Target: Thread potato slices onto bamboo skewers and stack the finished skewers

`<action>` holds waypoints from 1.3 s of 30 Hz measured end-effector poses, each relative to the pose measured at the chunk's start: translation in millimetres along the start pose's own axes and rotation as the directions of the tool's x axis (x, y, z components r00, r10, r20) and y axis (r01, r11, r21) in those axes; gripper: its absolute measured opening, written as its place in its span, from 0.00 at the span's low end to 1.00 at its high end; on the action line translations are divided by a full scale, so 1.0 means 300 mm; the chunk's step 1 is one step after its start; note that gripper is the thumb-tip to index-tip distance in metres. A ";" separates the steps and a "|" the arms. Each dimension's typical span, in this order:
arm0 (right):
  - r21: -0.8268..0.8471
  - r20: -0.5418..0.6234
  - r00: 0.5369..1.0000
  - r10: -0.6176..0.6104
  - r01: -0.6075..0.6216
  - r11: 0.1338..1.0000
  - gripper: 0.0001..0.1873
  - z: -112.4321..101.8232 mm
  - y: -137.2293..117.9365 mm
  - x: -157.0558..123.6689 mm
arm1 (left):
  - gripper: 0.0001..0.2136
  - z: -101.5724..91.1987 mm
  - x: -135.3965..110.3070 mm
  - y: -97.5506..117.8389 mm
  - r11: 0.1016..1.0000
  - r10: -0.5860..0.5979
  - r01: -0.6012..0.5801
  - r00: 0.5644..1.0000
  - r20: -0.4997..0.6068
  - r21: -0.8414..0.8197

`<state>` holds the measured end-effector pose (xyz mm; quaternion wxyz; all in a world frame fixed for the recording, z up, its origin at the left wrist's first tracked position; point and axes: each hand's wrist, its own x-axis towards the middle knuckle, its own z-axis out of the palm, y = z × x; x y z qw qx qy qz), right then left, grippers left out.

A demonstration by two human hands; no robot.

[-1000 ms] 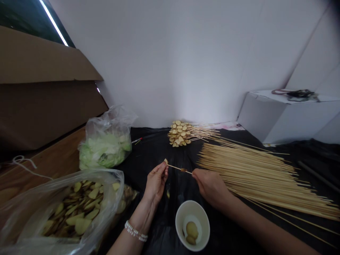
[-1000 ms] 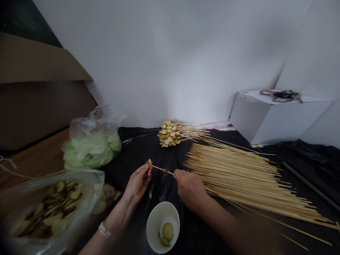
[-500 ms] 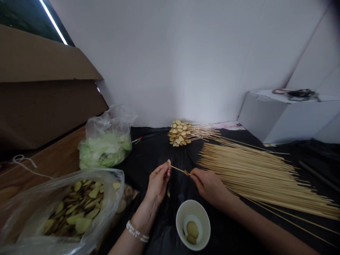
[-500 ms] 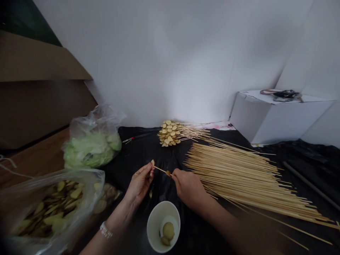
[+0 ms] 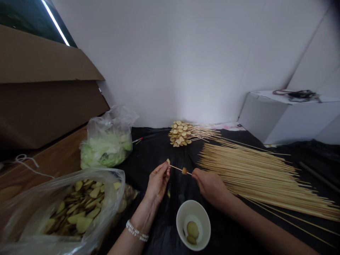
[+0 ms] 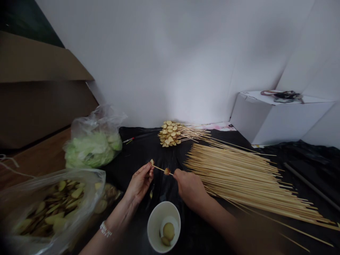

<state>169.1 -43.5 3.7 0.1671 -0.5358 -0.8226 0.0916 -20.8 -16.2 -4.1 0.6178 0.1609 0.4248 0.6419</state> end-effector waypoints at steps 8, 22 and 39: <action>0.088 -0.114 0.993 -0.038 0.048 0.995 0.09 0.018 0.021 0.000 | 0.04 0.000 0.002 -0.001 1.000 -0.011 0.011 1.000 -0.017 -0.005; -0.052 -0.080 0.996 -0.039 0.035 0.998 0.15 0.004 0.011 -0.001 | 0.04 -0.004 -0.004 -0.011 1.000 -0.014 0.013 0.998 0.057 0.007; -0.063 -0.046 0.998 -0.050 0.047 0.997 0.13 0.006 0.013 0.000 | 0.04 0.009 -0.013 -0.008 1.000 -0.011 0.011 0.995 0.102 0.005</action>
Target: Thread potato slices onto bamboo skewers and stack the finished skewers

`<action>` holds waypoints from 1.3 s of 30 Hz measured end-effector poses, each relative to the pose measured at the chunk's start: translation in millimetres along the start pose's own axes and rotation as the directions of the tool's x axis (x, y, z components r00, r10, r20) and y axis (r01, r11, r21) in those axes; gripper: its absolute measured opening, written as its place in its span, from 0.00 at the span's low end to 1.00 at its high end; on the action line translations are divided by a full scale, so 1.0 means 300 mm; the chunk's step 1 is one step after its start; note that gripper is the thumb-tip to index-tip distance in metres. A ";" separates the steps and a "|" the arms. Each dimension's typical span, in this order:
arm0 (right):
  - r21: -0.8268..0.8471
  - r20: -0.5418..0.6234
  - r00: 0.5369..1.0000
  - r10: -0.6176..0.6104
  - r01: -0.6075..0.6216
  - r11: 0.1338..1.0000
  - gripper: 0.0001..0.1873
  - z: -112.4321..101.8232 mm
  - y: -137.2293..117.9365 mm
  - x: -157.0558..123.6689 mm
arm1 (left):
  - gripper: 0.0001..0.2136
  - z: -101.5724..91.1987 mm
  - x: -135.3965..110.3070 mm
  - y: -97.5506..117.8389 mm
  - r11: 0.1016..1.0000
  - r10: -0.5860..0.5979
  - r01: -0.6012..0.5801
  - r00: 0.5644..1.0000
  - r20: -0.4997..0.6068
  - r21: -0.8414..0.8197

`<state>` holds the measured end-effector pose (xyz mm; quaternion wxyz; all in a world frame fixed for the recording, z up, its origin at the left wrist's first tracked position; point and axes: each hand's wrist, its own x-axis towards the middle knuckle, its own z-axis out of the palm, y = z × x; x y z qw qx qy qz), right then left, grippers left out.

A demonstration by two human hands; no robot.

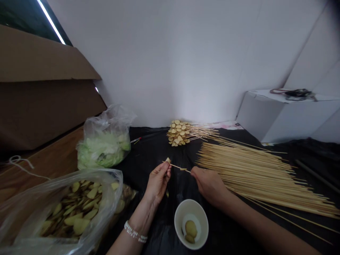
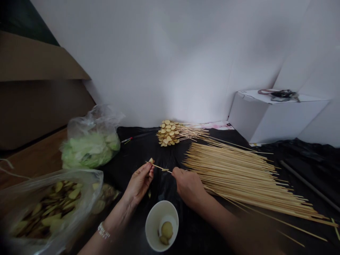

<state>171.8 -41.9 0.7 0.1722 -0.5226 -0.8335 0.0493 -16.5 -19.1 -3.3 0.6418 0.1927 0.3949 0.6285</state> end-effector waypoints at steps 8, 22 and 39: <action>0.072 -0.005 1.000 0.015 -0.015 0.997 0.13 -0.019 -0.006 0.002 | 0.05 -0.004 0.003 -0.001 1.000 -0.014 0.013 1.000 0.018 0.008; -0.010 -0.027 0.999 -0.024 0.024 1.000 0.14 -0.005 -0.002 -0.001 | 0.04 -0.003 -0.001 -0.006 0.999 -0.037 0.037 0.999 0.005 0.003; -0.067 0.027 0.999 -0.020 0.022 0.998 0.12 -0.008 -0.004 0.005 | 0.06 0.007 0.001 -0.014 0.984 -0.181 0.181 0.984 0.006 -0.004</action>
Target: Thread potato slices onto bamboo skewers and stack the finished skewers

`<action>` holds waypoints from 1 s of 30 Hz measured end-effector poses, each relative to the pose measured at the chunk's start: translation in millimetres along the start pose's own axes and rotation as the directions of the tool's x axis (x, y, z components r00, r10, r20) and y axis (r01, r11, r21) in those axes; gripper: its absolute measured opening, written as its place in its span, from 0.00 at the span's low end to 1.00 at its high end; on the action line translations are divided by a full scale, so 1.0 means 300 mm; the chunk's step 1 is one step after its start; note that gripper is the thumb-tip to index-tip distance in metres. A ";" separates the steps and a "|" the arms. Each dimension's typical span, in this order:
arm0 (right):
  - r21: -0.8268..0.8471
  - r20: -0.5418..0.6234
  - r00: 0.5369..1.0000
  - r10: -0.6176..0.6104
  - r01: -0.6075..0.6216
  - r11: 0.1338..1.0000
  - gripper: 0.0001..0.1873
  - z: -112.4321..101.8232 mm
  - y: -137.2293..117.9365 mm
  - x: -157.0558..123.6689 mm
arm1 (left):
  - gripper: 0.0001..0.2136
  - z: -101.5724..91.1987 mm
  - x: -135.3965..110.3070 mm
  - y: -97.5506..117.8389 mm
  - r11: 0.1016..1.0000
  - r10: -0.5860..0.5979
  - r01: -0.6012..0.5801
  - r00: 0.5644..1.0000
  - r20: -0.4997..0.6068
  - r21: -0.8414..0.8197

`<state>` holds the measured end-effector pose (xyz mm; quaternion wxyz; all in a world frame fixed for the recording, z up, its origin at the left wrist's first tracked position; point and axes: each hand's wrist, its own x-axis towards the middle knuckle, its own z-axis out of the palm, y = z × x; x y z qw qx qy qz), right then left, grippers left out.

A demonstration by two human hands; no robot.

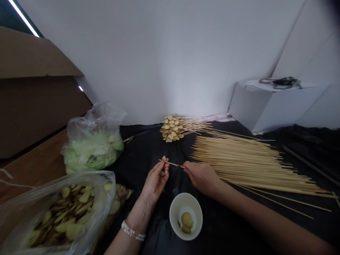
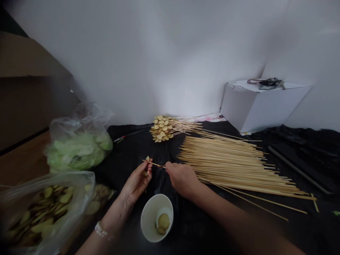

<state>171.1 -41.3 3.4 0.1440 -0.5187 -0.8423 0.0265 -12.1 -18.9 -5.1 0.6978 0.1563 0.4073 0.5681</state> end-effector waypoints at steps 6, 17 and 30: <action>-0.012 0.057 0.998 0.007 -0.007 1.000 0.12 -0.006 -0.002 -0.001 | 0.07 -0.002 0.004 0.001 0.997 -0.080 0.080 0.997 0.010 0.019; -0.033 0.108 0.994 0.014 -0.010 0.999 0.12 -0.010 -0.006 -0.004 | 0.08 -0.006 0.006 0.002 0.995 -0.098 0.097 0.994 0.041 0.030; -0.028 0.078 0.997 0.003 -0.001 1.000 0.12 -0.008 -0.004 -0.003 | 0.09 -0.004 -0.001 0.008 0.996 -0.088 0.086 0.995 0.054 0.036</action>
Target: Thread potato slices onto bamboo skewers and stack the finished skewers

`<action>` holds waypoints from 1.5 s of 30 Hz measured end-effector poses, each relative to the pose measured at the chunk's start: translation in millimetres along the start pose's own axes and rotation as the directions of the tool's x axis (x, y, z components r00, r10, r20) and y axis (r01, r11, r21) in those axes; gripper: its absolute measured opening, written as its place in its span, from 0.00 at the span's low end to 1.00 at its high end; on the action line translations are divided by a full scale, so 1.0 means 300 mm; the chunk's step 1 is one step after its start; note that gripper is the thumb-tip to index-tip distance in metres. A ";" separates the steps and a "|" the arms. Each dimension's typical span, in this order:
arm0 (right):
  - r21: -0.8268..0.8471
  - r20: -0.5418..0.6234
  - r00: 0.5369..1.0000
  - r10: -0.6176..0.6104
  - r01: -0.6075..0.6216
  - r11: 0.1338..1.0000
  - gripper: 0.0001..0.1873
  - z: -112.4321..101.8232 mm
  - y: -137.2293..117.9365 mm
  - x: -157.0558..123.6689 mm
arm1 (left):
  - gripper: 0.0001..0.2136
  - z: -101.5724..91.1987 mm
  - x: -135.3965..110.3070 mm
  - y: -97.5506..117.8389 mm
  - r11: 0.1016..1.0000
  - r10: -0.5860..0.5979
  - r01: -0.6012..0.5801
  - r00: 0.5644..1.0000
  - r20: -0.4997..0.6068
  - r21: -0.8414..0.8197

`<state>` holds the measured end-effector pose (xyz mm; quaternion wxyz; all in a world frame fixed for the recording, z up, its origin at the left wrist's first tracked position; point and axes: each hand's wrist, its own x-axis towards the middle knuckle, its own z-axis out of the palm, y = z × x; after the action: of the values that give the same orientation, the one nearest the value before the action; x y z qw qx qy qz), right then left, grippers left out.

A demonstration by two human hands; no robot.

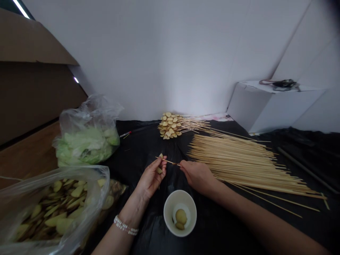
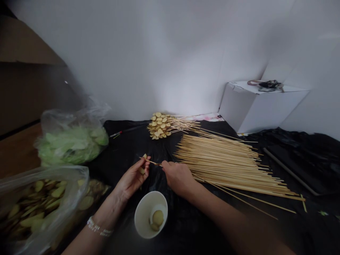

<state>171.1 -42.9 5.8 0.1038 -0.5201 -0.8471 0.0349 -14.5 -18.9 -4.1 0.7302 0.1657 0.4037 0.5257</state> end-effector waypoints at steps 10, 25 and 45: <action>-0.007 -0.067 0.997 0.032 -0.033 0.999 0.14 0.006 0.007 0.000 | 0.07 0.010 -0.006 0.003 0.999 0.036 -0.035 0.999 -0.014 0.016; 0.013 -0.032 0.999 0.014 -0.013 1.000 0.13 0.011 0.002 0.003 | 0.06 0.007 -0.003 0.003 1.000 0.030 -0.030 0.999 -0.012 0.008; 0.016 0.041 0.999 0.004 -0.005 1.000 0.13 0.018 -0.004 -0.001 | 0.07 0.013 -0.012 0.005 0.999 -0.047 0.047 0.998 -0.031 -0.007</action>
<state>169.0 -43.5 0.7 0.0906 -0.5204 -0.8475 0.0524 -12.8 -20.7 0.9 0.7364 0.1457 0.4174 0.5121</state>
